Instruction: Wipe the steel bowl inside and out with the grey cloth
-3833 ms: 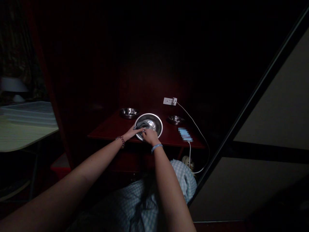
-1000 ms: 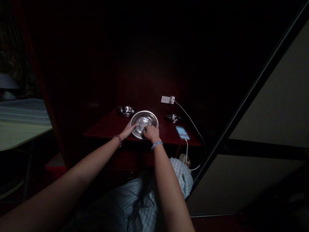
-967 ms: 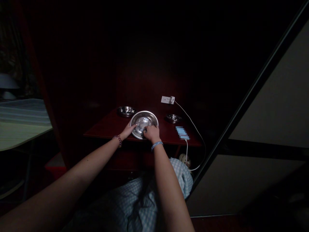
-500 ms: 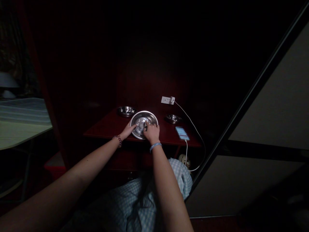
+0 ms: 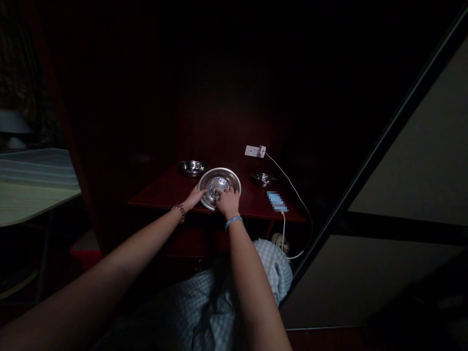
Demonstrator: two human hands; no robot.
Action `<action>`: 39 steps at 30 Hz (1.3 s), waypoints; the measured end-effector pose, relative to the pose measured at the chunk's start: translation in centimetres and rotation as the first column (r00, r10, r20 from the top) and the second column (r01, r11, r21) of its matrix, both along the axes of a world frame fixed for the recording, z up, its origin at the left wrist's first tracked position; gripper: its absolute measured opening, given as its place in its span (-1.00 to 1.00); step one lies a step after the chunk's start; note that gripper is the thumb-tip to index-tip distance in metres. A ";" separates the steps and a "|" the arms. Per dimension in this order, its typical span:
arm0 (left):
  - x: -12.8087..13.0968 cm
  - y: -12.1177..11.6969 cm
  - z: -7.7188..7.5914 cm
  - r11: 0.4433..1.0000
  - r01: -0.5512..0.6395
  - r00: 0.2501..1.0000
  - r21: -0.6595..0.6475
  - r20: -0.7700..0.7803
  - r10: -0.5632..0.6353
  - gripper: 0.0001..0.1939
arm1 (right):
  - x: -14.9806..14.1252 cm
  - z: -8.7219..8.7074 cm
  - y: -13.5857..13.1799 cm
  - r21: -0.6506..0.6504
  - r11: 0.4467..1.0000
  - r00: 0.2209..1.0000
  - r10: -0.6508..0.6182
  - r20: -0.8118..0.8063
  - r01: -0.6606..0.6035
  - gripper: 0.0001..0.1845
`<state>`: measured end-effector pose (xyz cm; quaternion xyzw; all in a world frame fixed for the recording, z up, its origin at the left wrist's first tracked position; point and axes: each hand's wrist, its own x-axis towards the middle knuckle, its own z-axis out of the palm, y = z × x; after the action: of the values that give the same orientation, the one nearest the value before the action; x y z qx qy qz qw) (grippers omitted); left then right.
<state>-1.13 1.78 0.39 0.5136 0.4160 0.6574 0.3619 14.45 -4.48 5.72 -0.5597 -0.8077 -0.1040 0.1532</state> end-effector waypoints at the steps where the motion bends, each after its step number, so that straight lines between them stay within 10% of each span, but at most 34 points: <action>1: 0.0 -0.1 0.0 1.000 -0.006 1.000 0.000 -0.007 0.006 -0.43 | 0.0 0.0 0.0 0.005 1.000 1.000 0.002 0.002 -0.002 -0.53; 39: -0.2 -0.4 0.0 0.999 0.035 0.997 0.024 -0.067 -0.033 -0.54 | -0.1 -0.3 -0.3 -0.002 1.000 1.000 -0.029 0.007 0.029 -0.48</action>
<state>-1.35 1.33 0.35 0.5466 0.4107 0.6388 0.3528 14.37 -4.73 5.38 -0.5710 -0.8002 -0.1075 0.1483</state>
